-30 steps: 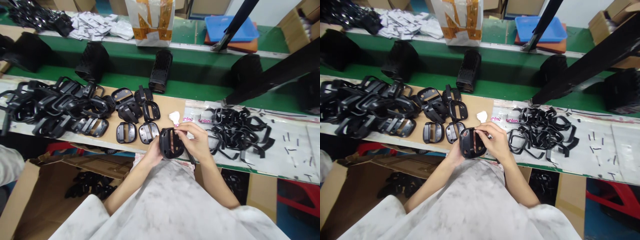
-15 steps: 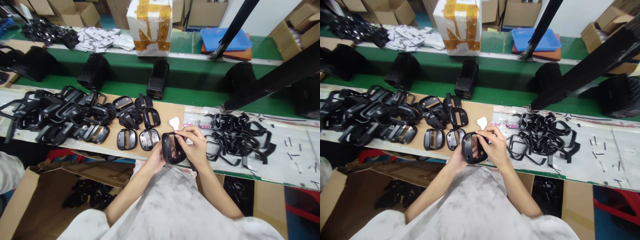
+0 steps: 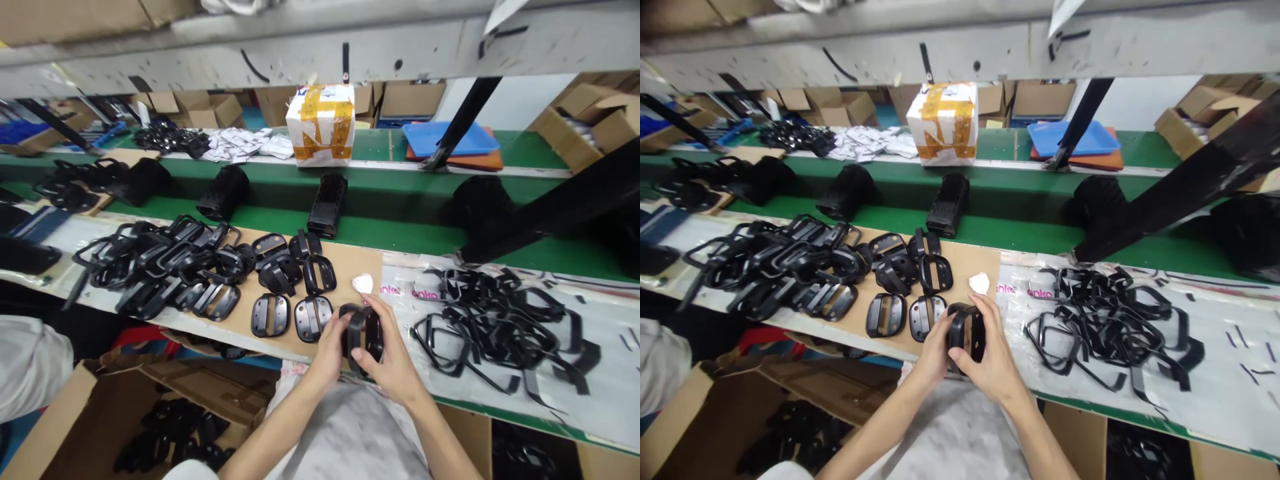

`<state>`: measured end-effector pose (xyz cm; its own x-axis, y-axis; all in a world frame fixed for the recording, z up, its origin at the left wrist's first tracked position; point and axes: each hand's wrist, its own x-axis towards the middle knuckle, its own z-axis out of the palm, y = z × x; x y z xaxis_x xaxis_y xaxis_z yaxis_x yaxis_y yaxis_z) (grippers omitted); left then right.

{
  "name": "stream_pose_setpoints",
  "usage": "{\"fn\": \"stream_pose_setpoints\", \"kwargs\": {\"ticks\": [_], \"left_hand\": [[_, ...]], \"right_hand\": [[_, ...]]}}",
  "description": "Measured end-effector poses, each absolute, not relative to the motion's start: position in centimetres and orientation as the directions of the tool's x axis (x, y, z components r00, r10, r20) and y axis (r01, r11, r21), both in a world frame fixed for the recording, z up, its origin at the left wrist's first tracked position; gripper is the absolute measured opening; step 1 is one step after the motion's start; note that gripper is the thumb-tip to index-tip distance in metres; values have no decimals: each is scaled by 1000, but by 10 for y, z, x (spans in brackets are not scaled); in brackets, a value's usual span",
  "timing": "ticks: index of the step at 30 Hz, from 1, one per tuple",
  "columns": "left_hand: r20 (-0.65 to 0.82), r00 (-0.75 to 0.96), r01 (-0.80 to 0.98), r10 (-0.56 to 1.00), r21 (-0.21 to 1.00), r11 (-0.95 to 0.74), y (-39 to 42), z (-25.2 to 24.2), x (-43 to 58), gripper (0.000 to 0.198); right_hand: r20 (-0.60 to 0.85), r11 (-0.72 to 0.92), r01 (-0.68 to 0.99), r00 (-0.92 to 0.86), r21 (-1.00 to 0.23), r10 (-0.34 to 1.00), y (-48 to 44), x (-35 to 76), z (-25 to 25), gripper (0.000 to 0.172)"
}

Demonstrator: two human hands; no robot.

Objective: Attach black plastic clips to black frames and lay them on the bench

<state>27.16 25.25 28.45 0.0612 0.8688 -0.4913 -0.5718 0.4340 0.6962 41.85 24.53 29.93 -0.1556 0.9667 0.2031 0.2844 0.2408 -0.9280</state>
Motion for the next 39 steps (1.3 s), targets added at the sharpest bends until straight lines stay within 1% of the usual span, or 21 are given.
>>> {"fn": "stream_pose_setpoints", "kwargs": {"ticks": [1,3,7,9,11,13,16,18,19,21,26,29,31,33,36,39], "left_hand": [[-482,64,-573,874,699,428,255,289,271,28],[-477,121,-597,870,666,448,260,299,270,35],[-462,371,-623,806,520,585,269,309,262,54],[-450,506,-611,736,415,674,272,309,257,58],[-425,600,-608,677,308,732,275,309,255,53],[-390,647,-618,656,236,750,276,312,255,45],[-366,668,-616,648,218,757,278,321,255,33],[-383,669,-599,637,231,767,280,327,255,26],[-395,668,-590,630,234,772,281,329,255,25],[-415,665,-582,620,233,779,282,333,254,26],[-418,668,-603,616,181,777,282,336,253,33],[-405,671,-617,621,160,771,281,336,255,31],[-405,660,-617,633,188,764,281,336,256,27],[-398,630,-613,667,272,742,281,336,256,24],[-370,533,-581,761,493,647,278,331,257,31],[-347,416,-501,840,684,530,276,322,259,39]], "right_hand": [[188,227,275,-159,-934,969,244,419,298,79],[175,214,231,-179,-949,968,244,423,296,73],[188,214,90,-237,-973,953,245,433,296,73],[169,174,1,-251,-985,953,246,436,298,75],[122,97,-113,-246,-989,961,247,436,300,78],[54,-12,-266,-241,-964,969,247,433,304,82],[-29,-161,-503,-260,-849,965,247,427,312,83],[-41,-206,-588,-281,-782,959,248,425,317,83],[-40,-213,-606,-286,-767,957,248,425,318,84],[-33,-210,-599,-292,-772,956,249,426,320,84],[-16,-143,-456,-271,-878,962,251,434,317,85],[-30,-132,-384,-260,-914,965,252,436,315,91],[-47,-148,-369,-269,-918,962,253,436,316,96],[-59,-165,-371,-281,-914,958,253,434,317,97],[-51,-125,-303,-242,-945,969,252,434,319,92],[43,23,-117,-180,-993,983,253,434,316,89]]}}
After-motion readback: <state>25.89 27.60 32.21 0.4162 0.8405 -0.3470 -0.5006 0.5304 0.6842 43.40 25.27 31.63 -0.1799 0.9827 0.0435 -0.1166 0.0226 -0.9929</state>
